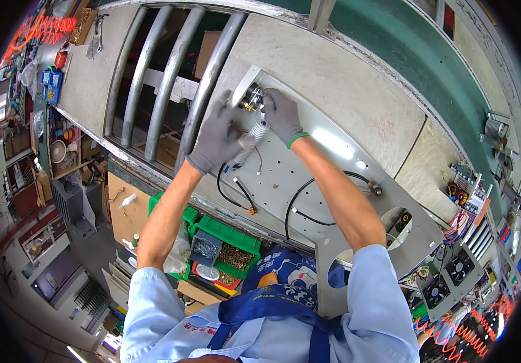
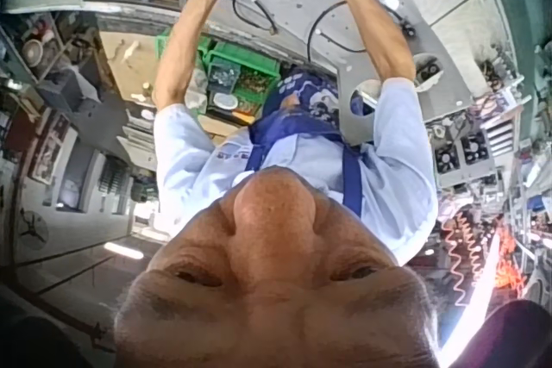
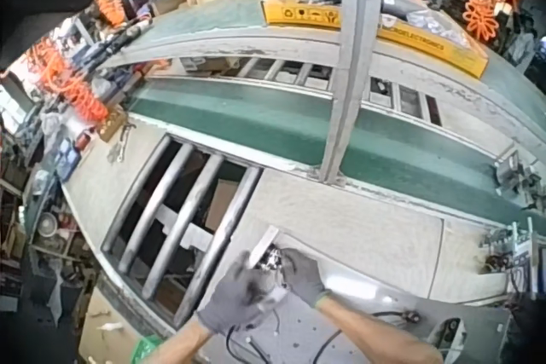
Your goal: Assembling electrical wires and springs onto a metal bracket as part of a solar component.
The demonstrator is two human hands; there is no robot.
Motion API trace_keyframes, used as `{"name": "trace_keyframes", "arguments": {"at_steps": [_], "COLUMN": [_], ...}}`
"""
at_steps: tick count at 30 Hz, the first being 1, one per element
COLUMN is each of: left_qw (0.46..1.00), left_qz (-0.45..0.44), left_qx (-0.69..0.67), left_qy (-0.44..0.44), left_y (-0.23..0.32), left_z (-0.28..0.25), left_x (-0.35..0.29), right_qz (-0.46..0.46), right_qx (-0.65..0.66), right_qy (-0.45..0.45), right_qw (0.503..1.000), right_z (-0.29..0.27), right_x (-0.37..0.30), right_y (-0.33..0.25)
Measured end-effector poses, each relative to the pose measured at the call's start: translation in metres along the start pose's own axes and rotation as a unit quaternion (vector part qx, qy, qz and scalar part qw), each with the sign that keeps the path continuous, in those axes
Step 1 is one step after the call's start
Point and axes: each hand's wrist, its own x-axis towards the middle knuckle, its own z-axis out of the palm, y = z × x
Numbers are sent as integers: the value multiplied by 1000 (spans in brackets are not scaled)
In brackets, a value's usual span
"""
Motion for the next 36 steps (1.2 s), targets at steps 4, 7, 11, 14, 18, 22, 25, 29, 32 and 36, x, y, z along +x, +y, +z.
{"name": "trace_keyframes", "arguments": {"at_steps": [4, 7, 11, 14, 18, 22, 25, 29, 32, 36], "left_qw": [987, 978, 989, 979, 972, 974, 973, 972, 973, 973], "left_qz": [-155, -207, -127, -178, -186, -180, -190, -188, -182, -183], "left_qx": [-29, -1, 71, 98, 139, 136, 128, 132, 134, 131], "left_qy": [4, -39, 13, -34, -42, -27, -37, -47, -41, -48], "left_y": [-16, -1, -12, -7, -5, -3, -1, -3, 0, 6], "left_z": [4, 2, 11, 12, 14, 17, 17, 19, 21, 24], "left_x": [1, 15, 23, 34, 44, 45, 47, 48, 48, 52], "right_qz": [40, 63, 110, 100, 91, 96, 102, 164, 155, 89], "right_qx": [54, 59, 95, 131, 111, 117, 140, 230, 249, 151], "right_qy": [-34, -18, 16, 37, 17, 9, 28, 28, 36, 73], "right_qw": [997, 996, 989, 986, 989, 988, 985, 959, 955, 982], "right_z": [-7, -5, 6, 12, 9, 7, 11, 11, 12, 15], "right_x": [4, 5, 0, 0, 4, 3, 2, -2, -4, -6], "right_y": [-20, -12, -15, -5, 4, 3, 2, -4, -3, 14]}}
